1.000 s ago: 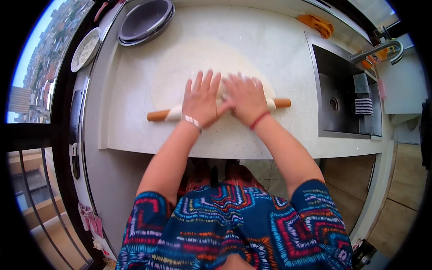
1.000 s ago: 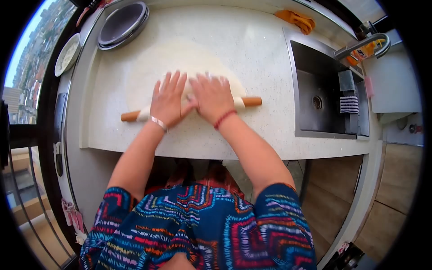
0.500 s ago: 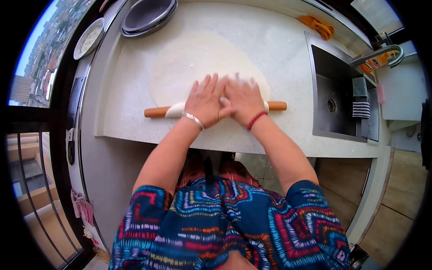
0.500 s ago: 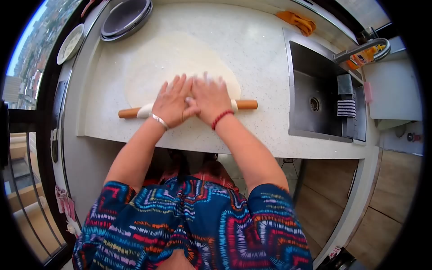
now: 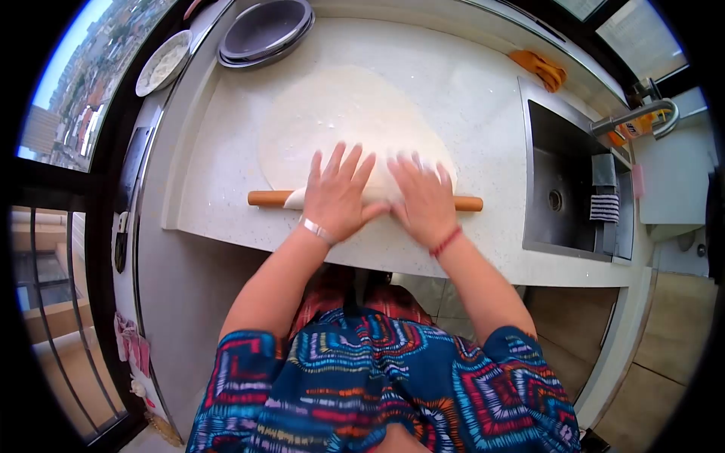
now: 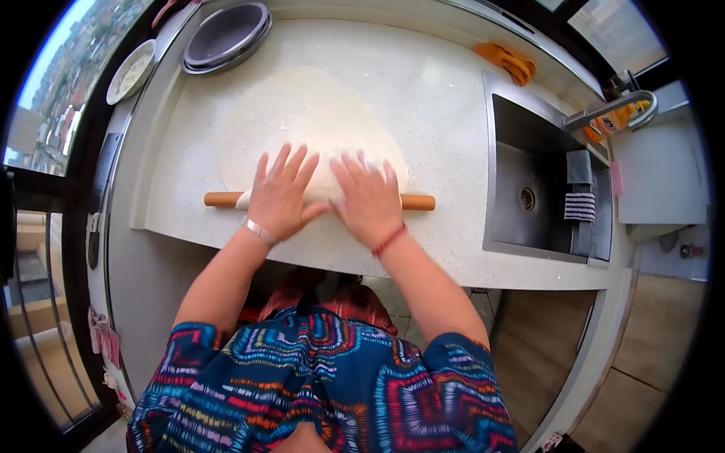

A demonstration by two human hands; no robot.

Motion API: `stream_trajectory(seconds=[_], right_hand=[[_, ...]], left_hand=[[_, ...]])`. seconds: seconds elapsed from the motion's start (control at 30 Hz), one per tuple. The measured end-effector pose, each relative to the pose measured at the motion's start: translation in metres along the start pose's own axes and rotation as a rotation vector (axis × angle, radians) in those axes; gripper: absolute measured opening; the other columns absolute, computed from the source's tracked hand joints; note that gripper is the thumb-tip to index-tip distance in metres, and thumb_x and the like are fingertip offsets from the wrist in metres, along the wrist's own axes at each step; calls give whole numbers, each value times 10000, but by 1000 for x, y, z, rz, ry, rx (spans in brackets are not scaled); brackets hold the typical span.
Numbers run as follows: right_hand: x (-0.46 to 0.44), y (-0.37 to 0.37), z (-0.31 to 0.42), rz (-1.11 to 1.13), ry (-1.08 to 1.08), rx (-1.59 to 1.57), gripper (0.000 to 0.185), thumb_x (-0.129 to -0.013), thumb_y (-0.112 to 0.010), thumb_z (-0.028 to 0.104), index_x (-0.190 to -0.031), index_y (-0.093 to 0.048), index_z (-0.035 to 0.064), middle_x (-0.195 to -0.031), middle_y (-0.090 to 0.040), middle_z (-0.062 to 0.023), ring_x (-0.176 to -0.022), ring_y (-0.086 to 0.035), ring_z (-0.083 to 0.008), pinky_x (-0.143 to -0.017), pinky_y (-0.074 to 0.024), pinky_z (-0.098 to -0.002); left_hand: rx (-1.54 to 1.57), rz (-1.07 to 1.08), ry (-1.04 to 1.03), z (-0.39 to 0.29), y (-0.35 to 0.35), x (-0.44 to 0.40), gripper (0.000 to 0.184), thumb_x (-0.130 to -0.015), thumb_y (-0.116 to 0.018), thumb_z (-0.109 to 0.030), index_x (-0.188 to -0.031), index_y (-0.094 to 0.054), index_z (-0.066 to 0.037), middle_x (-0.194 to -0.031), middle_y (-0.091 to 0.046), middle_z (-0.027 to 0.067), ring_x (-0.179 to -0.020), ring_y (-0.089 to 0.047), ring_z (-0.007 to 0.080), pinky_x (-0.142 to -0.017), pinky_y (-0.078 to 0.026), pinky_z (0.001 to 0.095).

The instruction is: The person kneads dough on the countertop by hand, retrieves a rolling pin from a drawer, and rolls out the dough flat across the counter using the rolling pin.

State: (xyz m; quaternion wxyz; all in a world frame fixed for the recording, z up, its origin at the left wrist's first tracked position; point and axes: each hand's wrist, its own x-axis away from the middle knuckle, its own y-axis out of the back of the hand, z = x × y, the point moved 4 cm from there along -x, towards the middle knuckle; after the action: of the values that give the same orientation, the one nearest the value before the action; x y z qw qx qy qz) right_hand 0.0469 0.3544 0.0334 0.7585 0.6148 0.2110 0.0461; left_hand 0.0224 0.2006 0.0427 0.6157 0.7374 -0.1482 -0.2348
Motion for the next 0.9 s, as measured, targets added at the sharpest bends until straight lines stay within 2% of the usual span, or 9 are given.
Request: stream_trajectory(seconds=[0.07, 0.23, 0.33, 0.37, 0.53, 0.7, 0.8, 0.87, 0.9], right_hand=[[27, 3, 13, 131, -14, -62, 705, -754, -713, 315, -1372, -406, 174, -1386, -453, -64, -1278, -422, -246, -1047, -289, -520], [-70, -14, -23, 150, -129, 207, 488, -914, -460, 449, -1315, -484, 170, -1397, -450, -70, -1283, -415, -258, -1073, -248, -539], [-95, -11, -41, -19, -187, 222, 486, -916, -464, 450, -1319, -482, 179, -1390, -458, -76, -1290, -401, -277, -1076, -234, -546], [-76, -10, -37, 120, -237, 166, 496, -911, -463, 467, -1319, -484, 185, -1396, -453, -67, -1301, -385, -291, -1074, -229, -549], [52, -2, 12, 248, -165, 23, 749, -685, -758, 360, -1346, -447, 196, -1436, -390, -97, -1333, -363, -268, -1088, -173, -556], [-89, -28, -48, 187, -106, 269, 568, -890, -484, 490, -1383, -417, 217, -1463, -374, -25, -1321, -360, -273, -1104, -169, -550], [-171, -20, -86, -29, -272, 297, 541, -902, -489, 468, -1368, -424, 199, -1425, -417, -41, -1310, -377, -257, -1088, -192, -552], [-175, -5, -94, -129, -226, 154, 563, -888, -493, 493, -1357, -427, 188, -1401, -440, -37, -1318, -371, -264, -1085, -189, -553], [-162, -12, -100, -151, -153, 211, 583, -823, -611, 464, -1313, -469, 181, -1325, -504, -37, -1240, -440, -259, -1054, -280, -499]], left_hand=[[20, 151, 80, 10, -7, 27, 835, -720, -645, -605, -1360, -445, -107, -1400, -423, 143, -1359, -301, 334, -1089, -175, 577], [-95, 62, 213, 56, -10, -56, 721, -864, -489, -580, -1392, -396, -97, -1474, -331, 140, -1388, -247, 308, -1129, -161, 490], [-48, 95, 270, 79, -6, -77, 715, -875, -485, -564, -1401, -377, -92, -1487, -306, 138, -1393, -232, 306, -1132, -157, 482], [-33, 180, 251, 79, -10, -57, 719, -871, -492, -552, -1407, -364, -90, -1487, -303, 141, -1397, -220, 307, -1129, -159, 491], [73, 148, 0, 31, 4, 86, 932, -565, -818, -410, -1337, -444, -45, -1405, -378, 247, -1341, -313, 411, -1078, -224, 567], [-106, 37, 203, 110, -5, -46, 757, -786, -620, -499, -1369, -422, -61, -1438, -366, 193, -1358, -302, 332, -1101, -190, 547], [-22, -18, 490, 174, 14, -127, 638, -898, -494, -497, -1368, -424, -72, -1431, -386, 171, -1346, -326, 299, -1103, -228, 475], [5, -139, 320, 189, 18, -117, 620, -890, -509, -493, -1338, -451, -68, -1387, -430, 176, -1305, -370, 314, -1081, -263, 460], [28, -248, 154, 189, 20, -105, 603, -881, -523, -490, -1308, -478, -65, -1343, -473, 181, -1264, -415, 329, -1059, -298, 446]])
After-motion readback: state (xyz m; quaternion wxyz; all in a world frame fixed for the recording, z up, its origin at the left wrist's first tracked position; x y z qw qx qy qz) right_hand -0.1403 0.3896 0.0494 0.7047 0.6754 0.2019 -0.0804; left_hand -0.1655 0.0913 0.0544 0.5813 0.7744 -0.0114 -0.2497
